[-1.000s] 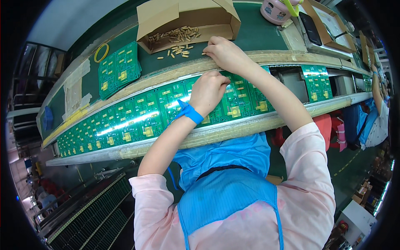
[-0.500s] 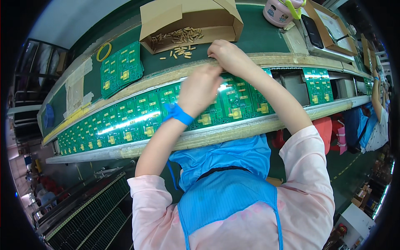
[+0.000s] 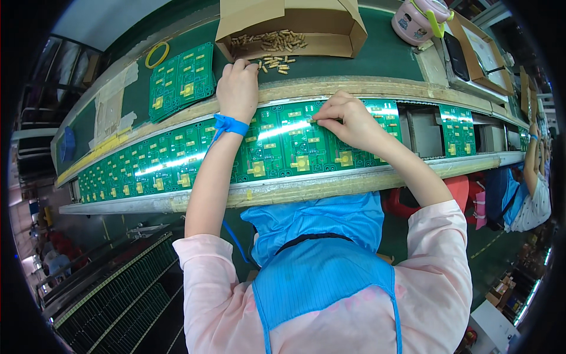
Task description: The person places small cylindrical components onto green circuit boards moving along a conveyor belt. They pick components from a cardboard box and insert them into specific slots on the boards, then push the boards forward to the next station.
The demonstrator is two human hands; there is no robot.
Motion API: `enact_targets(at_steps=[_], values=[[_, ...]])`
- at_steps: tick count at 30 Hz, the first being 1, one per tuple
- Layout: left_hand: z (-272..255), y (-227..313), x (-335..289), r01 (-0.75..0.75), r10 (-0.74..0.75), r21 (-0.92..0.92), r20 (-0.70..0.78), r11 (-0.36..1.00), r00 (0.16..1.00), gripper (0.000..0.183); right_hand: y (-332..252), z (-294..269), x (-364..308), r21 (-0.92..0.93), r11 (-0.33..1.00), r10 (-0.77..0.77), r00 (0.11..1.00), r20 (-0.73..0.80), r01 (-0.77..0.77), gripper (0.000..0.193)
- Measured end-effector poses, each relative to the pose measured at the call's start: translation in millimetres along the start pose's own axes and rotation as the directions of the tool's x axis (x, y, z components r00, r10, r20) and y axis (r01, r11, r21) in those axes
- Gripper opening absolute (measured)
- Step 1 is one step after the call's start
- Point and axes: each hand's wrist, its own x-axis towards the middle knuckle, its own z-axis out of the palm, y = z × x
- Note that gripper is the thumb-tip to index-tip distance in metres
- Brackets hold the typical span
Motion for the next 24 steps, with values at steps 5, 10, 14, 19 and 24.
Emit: enact_targets(at_steps=[5, 10, 14, 19, 24], values=[[1.8, 6.8, 2.2, 0.028, -0.03, -0.057, -0.047, 0.998, 0.998, 0.016, 7.1, 6.0, -2.3, -0.022, 0.999, 0.036, 0.999, 0.034, -0.036, 0.012], [0.7, 9.3, 7.1, 0.054, -0.056, -0.128, -0.013, 0.99, 0.998, 0.013, 3.4, 9.2, -3.4, -0.041, 0.999, 0.02, 1.0, 0.012, -0.019, 0.012], [5.7, 6.9, 10.3, 0.011, -0.014, -0.114, -0.019, 0.993, 1.0, 0.008, -3.6, 8.5, -2.6, -0.11, 0.993, -0.043, 0.999, 0.0, 0.042, 0.011], [11.4, 4.4, 12.7, -0.034, 0.032, -0.089, -0.024, 0.995, 0.999, 0.009, -6.4, 10.4, -3.9, -0.163, 0.984, -0.07, 0.997, -0.012, 0.067, 0.01], [6.3, 6.8, 6.7, 0.013, -0.012, -0.015, 0.06, 1.0, 0.998, 0.014, -6.8, 12.6, -5.1, -0.147, 0.989, -0.024, 0.999, -0.027, 0.02, 0.009]])
